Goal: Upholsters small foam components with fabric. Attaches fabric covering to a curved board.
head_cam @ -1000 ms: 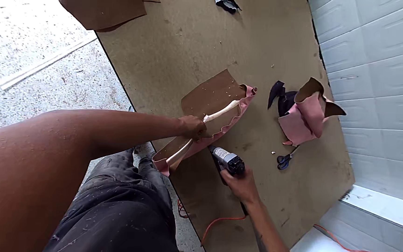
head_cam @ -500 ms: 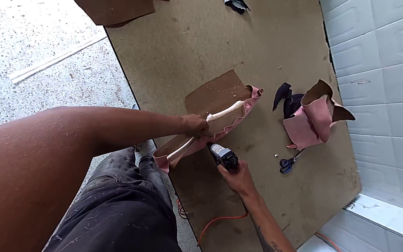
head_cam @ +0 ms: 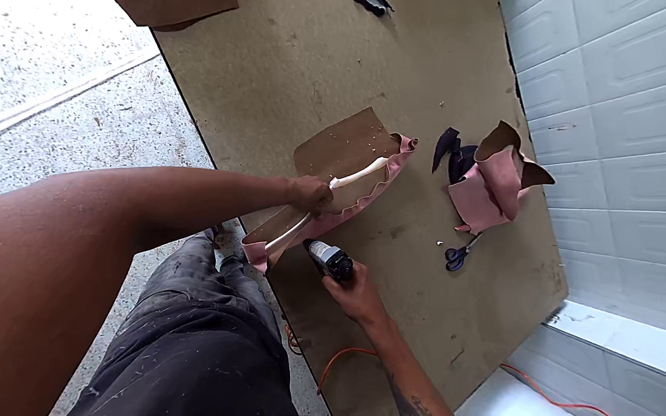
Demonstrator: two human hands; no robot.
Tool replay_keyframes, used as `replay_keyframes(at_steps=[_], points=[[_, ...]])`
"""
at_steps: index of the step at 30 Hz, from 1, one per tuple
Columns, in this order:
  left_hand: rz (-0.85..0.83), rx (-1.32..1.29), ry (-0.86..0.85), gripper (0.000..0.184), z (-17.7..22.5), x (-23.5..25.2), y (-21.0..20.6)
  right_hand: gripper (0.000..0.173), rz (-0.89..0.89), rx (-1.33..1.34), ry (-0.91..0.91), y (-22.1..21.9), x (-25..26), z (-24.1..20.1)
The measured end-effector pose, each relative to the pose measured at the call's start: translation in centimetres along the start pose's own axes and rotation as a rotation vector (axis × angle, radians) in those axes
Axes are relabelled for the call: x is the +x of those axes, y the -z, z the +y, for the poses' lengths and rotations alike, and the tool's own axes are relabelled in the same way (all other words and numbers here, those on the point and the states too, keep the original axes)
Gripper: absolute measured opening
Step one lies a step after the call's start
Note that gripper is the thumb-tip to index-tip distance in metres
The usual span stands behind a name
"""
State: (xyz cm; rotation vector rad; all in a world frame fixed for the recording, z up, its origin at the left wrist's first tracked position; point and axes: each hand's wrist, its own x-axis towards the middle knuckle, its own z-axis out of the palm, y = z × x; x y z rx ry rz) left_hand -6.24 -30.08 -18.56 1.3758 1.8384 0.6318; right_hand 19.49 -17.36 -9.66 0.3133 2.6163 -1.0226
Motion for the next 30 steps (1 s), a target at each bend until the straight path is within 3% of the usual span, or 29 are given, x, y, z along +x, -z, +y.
replay_keyframes(at_steps=[3,7,9,11,13,15,18,21,24,30], points=[[0.049,0.01,0.014,0.025,0.2,1.2,0.4,0.036,0.147,-0.092,-0.088,0.3,-2.3,1.6],[0.286,0.002,0.18,0.022,1.7,0.2,-0.4,0.058,0.216,-0.424,-0.294,0.7,-5.7,6.0],[0.461,0.05,0.214,0.037,3.2,-3.5,-1.9,0.067,0.175,-0.499,-0.303,0.7,-6.9,7.7],[0.582,0.128,0.286,0.055,4.8,-8.6,-4.4,0.064,0.166,-0.504,-0.23,1.0,-6.5,7.6],[0.65,0.178,0.341,0.055,5.9,-12.3,-8.1,0.046,0.168,-0.449,-0.128,1.7,-4.2,4.8],[0.712,0.19,0.355,0.039,5.8,-13.8,-11.3,0.031,0.108,-0.391,-0.005,2.2,-0.2,0.9],[0.846,0.196,0.308,0.016,4.5,-13.7,-13.0,0.029,-0.014,-0.463,0.19,1.8,7.8,-3.8],[0.889,0.178,0.245,0.019,4.4,-13.5,-13.4,0.034,-0.294,-0.73,0.074,1.0,14.4,-6.2],[0.91,0.098,0.211,0.018,4.3,-13.3,-13.8,0.033,-0.505,-0.89,0.001,0.2,17.2,-7.0],[1.004,-0.133,0.297,0.015,3.5,-12.7,-14.6,0.033,-0.481,-0.884,-0.007,-1.4,17.2,-6.4]])
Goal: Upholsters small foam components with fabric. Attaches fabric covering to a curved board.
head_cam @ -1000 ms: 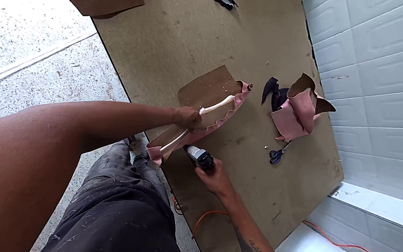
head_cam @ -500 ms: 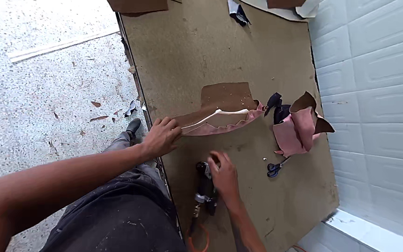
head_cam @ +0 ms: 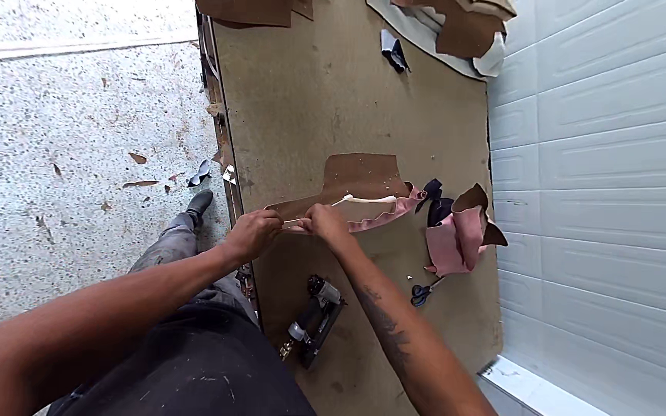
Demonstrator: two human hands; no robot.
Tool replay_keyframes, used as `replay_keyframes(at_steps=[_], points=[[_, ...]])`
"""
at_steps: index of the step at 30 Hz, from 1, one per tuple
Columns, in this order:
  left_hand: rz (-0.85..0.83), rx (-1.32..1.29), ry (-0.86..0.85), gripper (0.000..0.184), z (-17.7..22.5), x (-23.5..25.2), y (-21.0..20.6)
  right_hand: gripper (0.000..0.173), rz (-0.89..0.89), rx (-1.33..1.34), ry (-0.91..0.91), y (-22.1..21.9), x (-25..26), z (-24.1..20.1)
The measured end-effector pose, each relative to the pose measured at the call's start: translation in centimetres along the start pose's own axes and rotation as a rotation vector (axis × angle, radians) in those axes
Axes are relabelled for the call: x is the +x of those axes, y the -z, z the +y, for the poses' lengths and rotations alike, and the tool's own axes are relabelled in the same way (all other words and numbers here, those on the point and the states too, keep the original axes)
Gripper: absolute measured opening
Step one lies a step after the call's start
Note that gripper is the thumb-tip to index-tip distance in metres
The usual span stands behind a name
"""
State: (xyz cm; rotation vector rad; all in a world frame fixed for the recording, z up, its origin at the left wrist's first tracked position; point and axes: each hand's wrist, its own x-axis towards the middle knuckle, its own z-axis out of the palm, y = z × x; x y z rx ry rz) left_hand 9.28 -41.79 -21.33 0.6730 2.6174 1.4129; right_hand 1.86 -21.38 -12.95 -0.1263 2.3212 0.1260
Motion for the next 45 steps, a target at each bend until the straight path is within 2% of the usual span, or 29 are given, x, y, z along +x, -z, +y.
replay_keyframes(at_steps=[3,7,9,12,14,17,18,20,22,25,28,29,30,32,34,36,38,40,45], points=[[-0.032,-0.021,0.149,0.014,-0.5,1.1,0.3,0.032,0.009,0.006,-0.02,-0.5,0.2,-0.2],[-0.201,0.015,0.295,0.008,-0.7,2.9,1.5,0.034,0.022,0.103,-0.025,-0.6,0.6,0.4],[-0.3,0.032,0.338,0.011,-1.1,4.3,2.1,0.035,0.149,0.261,-0.01,-1.6,-0.1,1.2],[-0.451,0.05,0.342,0.018,-1.1,6.1,2.8,0.034,0.519,0.696,0.006,-5.4,-5.6,1.5],[-0.507,0.081,0.33,0.018,-1.5,6.9,3.3,0.034,0.678,0.881,-0.134,-8.5,-10.0,0.8],[-0.558,0.19,0.201,0.023,-1.5,7.8,3.0,0.034,0.894,1.044,-0.472,-16.3,-15.5,0.2],[-0.576,0.261,0.144,0.026,-1.4,8.4,3.3,0.04,0.906,1.063,-0.564,-18.8,-16.9,-0.4],[-0.607,0.378,0.016,0.035,-1.8,9.4,3.6,0.061,0.835,1.045,-0.708,-22.8,-18.5,-2.1],[-0.624,0.444,-0.117,0.043,-2.5,10.6,3.4,0.083,0.81,1.006,-0.802,-24.4,-18.3,-3.9],[-0.669,0.488,-0.244,0.05,-3.2,12.0,3.4,0.092,0.804,0.933,-0.942,-23.9,-16.5,-5.1],[-0.679,0.448,-0.315,0.05,-3.7,12.7,3.6,0.1,0.712,1.109,-0.962,-22.0,-16.6,-4.0],[-0.671,0.432,-0.332,0.051,-4.1,12.9,3.8,0.095,0.661,1.213,-0.953,-20.8,-17.0,-3.6],[-0.672,0.416,-0.345,0.051,-4.4,12.8,3.9,0.081,0.609,1.312,-0.947,-19.3,-17.8,-3.5],[-0.669,0.382,-0.371,0.05,-4.6,12.7,3.8,0.039,0.544,1.523,-0.878,-16.0,-19.0,-3.2],[-0.661,0.364,-0.386,0.052,-4.6,12.8,3.7,0.026,0.441,1.591,-0.718,-12.5,-19.6,-2.9],[-0.662,0.355,-0.377,0.053,-4.8,13.1,3.8,0.024,0.445,1.409,-0.551,-9.2,-18.7,-3.8],[-0.666,0.339,-0.367,0.052,-5.1,13.1,3.7,0.022,0.485,1.022,-0.506,-6.6,-17.2,-5.2],[-0.669,0.332,-0.37,0.051,-5.0,13.0,3.6,0.029,0.5,0.765,-0.481,-5.6,-15.4,-5.6],[-0.681,0.32,-0.349,0.048,-5.0,13.2,4.0,0.017,0.44,0.672,-0.449,-5.8,-11.8,-5.1]])
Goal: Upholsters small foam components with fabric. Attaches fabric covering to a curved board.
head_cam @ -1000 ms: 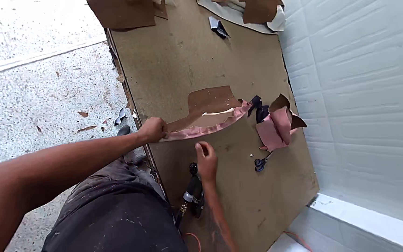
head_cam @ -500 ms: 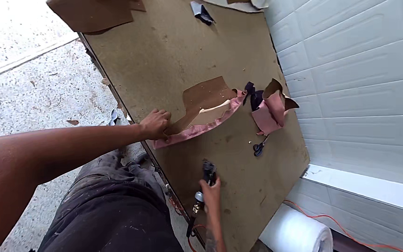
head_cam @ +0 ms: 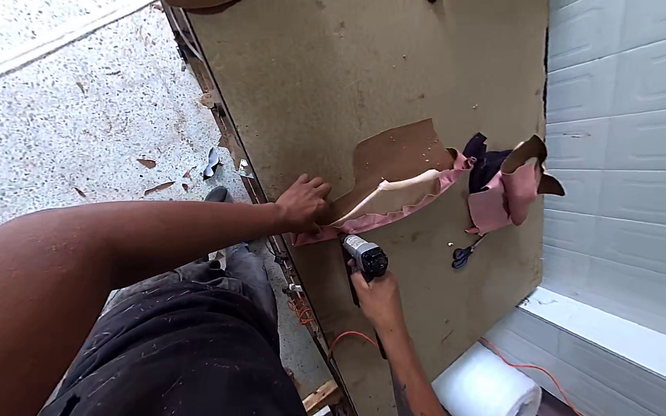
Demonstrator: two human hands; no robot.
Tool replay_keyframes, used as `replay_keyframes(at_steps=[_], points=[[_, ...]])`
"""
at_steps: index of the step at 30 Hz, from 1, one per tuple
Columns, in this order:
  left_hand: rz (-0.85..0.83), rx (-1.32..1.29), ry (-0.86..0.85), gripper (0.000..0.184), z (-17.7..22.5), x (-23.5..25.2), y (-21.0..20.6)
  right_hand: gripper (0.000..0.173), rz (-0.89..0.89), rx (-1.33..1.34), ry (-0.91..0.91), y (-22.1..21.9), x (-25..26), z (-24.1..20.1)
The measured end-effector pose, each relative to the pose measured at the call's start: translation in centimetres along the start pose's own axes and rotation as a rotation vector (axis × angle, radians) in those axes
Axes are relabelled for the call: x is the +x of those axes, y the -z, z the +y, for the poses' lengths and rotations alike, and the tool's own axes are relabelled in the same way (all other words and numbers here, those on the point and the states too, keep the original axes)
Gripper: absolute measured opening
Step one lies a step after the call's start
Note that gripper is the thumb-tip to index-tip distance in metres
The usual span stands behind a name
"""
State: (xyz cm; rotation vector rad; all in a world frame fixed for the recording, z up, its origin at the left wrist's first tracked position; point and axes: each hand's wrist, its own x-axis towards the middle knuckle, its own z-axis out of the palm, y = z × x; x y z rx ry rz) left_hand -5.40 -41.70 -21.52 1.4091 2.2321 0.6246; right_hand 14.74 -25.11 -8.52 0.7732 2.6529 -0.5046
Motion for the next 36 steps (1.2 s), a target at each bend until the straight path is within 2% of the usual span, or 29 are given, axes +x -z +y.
replay_keyframes(at_steps=[4,13,19,24,28,36], points=[[-0.004,0.008,-0.002,0.048,0.3,0.0,-0.2,0.012,-0.034,0.01,-0.034,-0.1,-0.7,-0.6],[-0.029,0.026,-0.003,0.053,0.0,0.4,0.1,0.034,-0.084,-0.012,-0.04,-1.4,-2.0,-2.7],[-0.04,0.022,-0.009,0.053,0.0,0.4,0.1,0.023,-0.122,0.041,-0.07,-2.4,-3.2,-3.9],[-0.04,0.022,-0.006,0.053,0.1,0.6,0.1,0.032,-0.132,0.058,-0.097,-3.1,-3.9,-4.5],[-0.035,0.041,-0.007,0.054,0.0,0.5,-0.1,0.027,-0.132,0.084,-0.11,-3.7,-4.5,-4.8],[-0.052,0.052,-0.002,0.056,0.2,0.6,0.0,0.029,-0.103,0.096,-0.066,-4.7,-5.6,-5.5]])
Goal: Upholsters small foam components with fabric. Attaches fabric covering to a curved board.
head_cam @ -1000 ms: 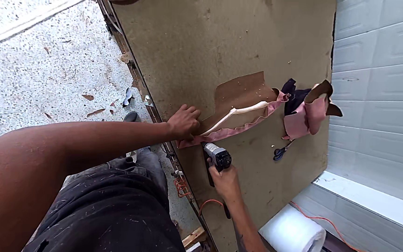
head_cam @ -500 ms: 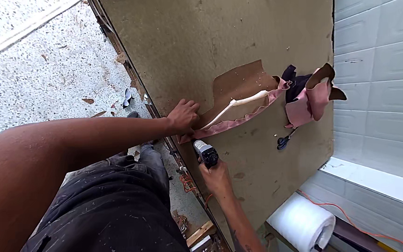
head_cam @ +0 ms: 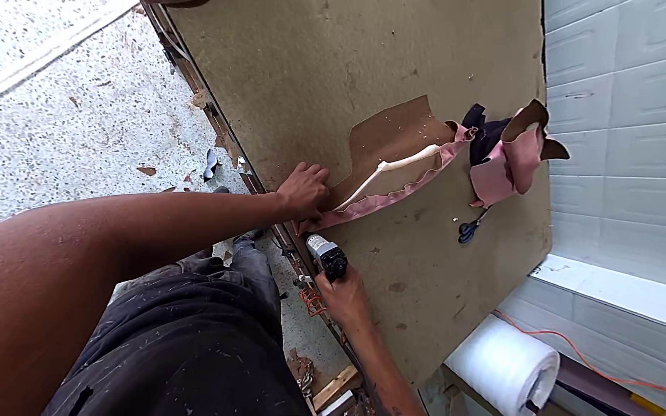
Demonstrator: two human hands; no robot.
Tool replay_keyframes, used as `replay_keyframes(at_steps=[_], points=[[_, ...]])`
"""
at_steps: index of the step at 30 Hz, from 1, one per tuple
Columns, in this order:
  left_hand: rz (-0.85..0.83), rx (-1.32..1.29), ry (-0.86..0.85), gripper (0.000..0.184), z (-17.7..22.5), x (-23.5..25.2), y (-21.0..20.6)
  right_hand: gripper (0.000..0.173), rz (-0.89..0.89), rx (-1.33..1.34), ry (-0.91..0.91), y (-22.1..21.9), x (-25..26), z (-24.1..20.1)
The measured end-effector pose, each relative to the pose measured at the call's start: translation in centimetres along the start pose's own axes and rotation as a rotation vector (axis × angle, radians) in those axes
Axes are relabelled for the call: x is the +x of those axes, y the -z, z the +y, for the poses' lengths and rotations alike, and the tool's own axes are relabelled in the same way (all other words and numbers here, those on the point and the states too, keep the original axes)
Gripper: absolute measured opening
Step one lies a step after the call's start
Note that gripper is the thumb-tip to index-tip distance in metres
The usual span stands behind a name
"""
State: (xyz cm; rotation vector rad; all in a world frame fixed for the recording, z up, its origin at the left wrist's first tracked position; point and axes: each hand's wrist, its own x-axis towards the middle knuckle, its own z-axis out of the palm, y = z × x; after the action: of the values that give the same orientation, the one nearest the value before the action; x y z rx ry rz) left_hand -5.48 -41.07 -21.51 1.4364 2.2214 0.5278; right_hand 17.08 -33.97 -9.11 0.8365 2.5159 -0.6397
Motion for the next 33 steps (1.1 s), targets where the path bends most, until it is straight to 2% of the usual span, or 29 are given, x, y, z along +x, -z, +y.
replay_keyframes(at_steps=[8,13,15,18,21,24,26,29,31,33], points=[[0.014,-0.008,-0.008,0.053,-0.1,0.0,0.0,0.043,-0.022,-0.044,-0.031,-0.2,0.0,-0.8],[-0.003,0.013,-0.002,0.055,0.3,0.0,0.1,0.034,-0.038,-0.073,-0.064,0.1,-0.1,-1.0],[-0.018,0.025,0.005,0.055,0.5,0.2,0.5,0.031,0.016,-0.056,-0.075,0.3,-0.7,0.0],[-0.05,0.007,0.012,0.052,0.5,-0.2,1.2,0.035,0.237,-0.029,-0.138,0.3,-2.6,4.6],[0.01,-0.067,-0.011,0.042,1.3,-1.5,2.0,0.051,0.386,-0.115,-0.287,0.8,-4.7,13.2],[0.126,-0.121,-0.034,0.029,1.7,-3.7,3.8,0.056,0.36,-0.089,-0.344,1.8,-5.4,21.9],[0.107,-0.128,-0.01,0.031,1.9,-5.2,4.1,0.044,0.275,0.017,-0.274,3.7,-4.9,25.3],[-0.049,-0.17,0.135,0.038,3.5,-6.3,3.7,0.032,0.242,0.132,-0.23,9.1,-1.4,26.5],[-0.185,-0.167,0.268,0.04,4.7,-6.2,3.8,0.033,0.331,0.23,-0.242,12.5,3.4,27.9],[-0.253,-0.147,0.365,0.042,5.9,-5.9,3.3,0.036,0.449,0.269,-0.252,15.1,8.9,31.8]])
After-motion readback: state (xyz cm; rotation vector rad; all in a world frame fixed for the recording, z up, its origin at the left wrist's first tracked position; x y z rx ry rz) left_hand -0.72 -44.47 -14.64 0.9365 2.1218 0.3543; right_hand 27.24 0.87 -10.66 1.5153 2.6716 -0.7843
